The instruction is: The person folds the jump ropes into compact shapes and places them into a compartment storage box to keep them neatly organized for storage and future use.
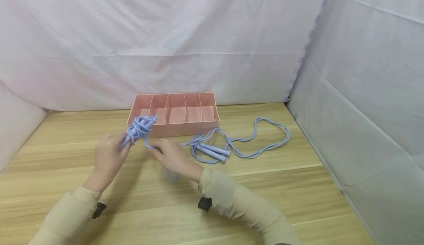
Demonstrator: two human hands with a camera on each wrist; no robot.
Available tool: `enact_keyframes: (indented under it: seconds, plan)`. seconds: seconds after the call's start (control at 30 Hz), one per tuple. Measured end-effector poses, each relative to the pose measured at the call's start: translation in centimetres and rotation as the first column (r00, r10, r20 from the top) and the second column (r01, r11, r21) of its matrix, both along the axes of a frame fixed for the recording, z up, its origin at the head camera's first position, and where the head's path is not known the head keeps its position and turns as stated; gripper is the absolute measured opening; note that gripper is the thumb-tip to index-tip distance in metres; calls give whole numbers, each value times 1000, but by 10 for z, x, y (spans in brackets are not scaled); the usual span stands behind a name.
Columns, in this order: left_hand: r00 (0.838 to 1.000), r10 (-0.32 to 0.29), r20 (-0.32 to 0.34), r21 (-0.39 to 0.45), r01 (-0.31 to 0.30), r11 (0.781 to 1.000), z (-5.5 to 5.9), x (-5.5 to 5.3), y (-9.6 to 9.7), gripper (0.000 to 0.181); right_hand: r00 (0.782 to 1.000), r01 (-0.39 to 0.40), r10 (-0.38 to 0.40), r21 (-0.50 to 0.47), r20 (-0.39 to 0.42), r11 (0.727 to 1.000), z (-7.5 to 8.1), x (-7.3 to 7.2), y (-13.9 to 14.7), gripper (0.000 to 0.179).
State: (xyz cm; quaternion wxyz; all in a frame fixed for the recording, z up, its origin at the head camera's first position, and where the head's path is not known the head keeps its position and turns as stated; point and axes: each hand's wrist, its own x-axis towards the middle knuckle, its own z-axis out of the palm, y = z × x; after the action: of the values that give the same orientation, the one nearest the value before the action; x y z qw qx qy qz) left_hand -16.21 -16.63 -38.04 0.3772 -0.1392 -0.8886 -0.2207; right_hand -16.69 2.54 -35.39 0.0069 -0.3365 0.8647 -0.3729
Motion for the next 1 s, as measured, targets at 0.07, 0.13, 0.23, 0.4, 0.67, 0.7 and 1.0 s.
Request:
enact_keyframes:
  seconds: [0.07,0.13,0.23,0.4,0.67,0.7,1.0]
  plan:
    - [1000,-26,-6,-64,25,998,0,1,2,12,991,-43,54,85,-121,995,5,-4,1,19]
    - [998,-51,-20,-134,48,990,-1,2,3,15,969,-61,100,173,-225,983,10,-8,2,17]
    - [994,-97,-51,-253,81,964,-2,2,6,21,932,-85,178,288,-315,954,14,-15,3,14]
    - [977,-195,-86,-406,144,903,-3,4,10,28,894,-154,293,383,-338,911,17,-23,3,11]
    - [951,-301,-77,-499,225,837,-2,7,11,24,890,-279,382,364,-250,889,25,-37,8,12]
    - [949,-308,-74,-500,232,835,-2,7,11,24,889,-290,388,356,-244,888,25,-39,9,12]
    - [934,-354,-51,-478,288,830,-4,4,9,25,935,-291,337,300,-114,909,26,-51,12,15]
